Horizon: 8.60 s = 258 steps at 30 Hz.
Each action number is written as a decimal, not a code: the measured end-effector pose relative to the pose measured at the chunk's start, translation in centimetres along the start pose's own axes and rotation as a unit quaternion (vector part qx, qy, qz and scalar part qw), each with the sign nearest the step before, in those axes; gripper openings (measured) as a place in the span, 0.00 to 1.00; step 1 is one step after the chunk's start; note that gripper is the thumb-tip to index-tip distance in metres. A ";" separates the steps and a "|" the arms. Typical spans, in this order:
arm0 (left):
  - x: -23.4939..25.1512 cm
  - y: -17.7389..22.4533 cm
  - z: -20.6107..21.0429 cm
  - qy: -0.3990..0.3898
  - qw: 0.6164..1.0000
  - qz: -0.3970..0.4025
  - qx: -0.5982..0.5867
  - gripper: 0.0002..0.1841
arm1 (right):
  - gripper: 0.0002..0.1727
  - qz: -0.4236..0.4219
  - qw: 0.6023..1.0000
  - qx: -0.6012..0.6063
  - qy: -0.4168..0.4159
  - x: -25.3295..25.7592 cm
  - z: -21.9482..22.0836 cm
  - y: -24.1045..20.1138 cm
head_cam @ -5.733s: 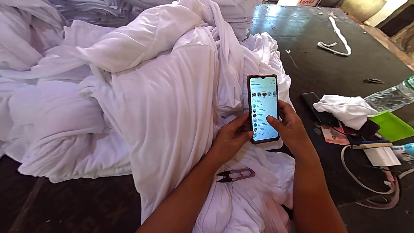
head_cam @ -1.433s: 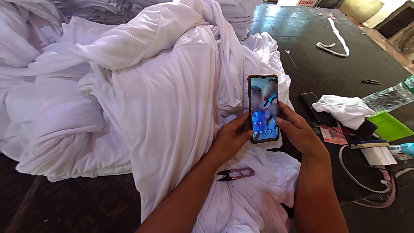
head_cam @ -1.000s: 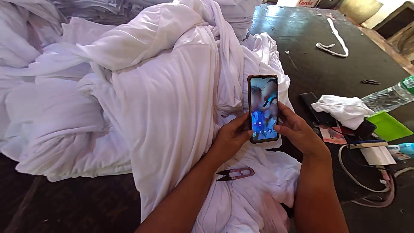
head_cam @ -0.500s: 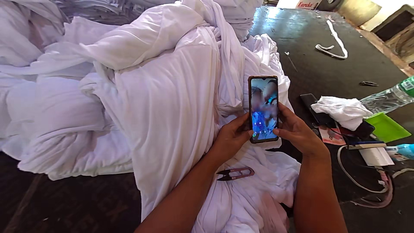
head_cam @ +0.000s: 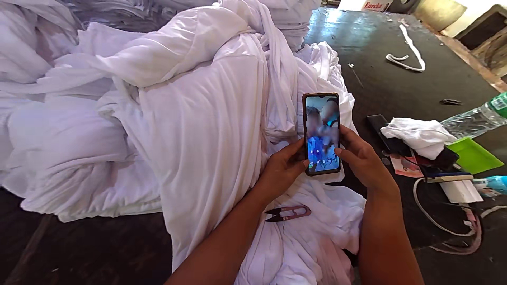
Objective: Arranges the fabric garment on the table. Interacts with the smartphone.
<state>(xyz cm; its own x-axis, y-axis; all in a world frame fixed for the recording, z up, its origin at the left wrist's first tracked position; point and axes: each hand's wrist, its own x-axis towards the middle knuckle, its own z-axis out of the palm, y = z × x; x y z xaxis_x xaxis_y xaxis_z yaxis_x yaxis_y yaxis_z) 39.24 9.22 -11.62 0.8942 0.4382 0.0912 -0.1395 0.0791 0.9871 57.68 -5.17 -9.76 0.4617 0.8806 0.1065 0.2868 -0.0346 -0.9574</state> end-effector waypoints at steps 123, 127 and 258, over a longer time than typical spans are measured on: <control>0.1 -0.2 -0.1 -0.015 1.000 0.006 -0.005 0.27 | 0.52 -0.088 0.991 0.023 0.102 0.8 -0.8 1.7; 0.1 -0.2 -0.1 -0.016 1.000 0.005 -0.007 0.27 | 0.58 -0.043 0.997 0.018 0.054 0.7 -0.8 1.3; 0.1 0.1 0.0 -0.015 1.000 -0.001 0.006 0.27 | 0.21 0.007 0.973 0.069 0.221 2.2 2.4 2.0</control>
<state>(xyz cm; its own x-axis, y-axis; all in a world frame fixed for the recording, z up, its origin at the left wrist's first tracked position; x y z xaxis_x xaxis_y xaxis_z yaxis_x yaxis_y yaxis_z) 39.32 9.27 -11.50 0.9066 0.4115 0.0938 -0.1337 0.0693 0.9886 57.21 -2.18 -12.13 0.7892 0.5905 0.1686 0.1763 0.0452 -0.9833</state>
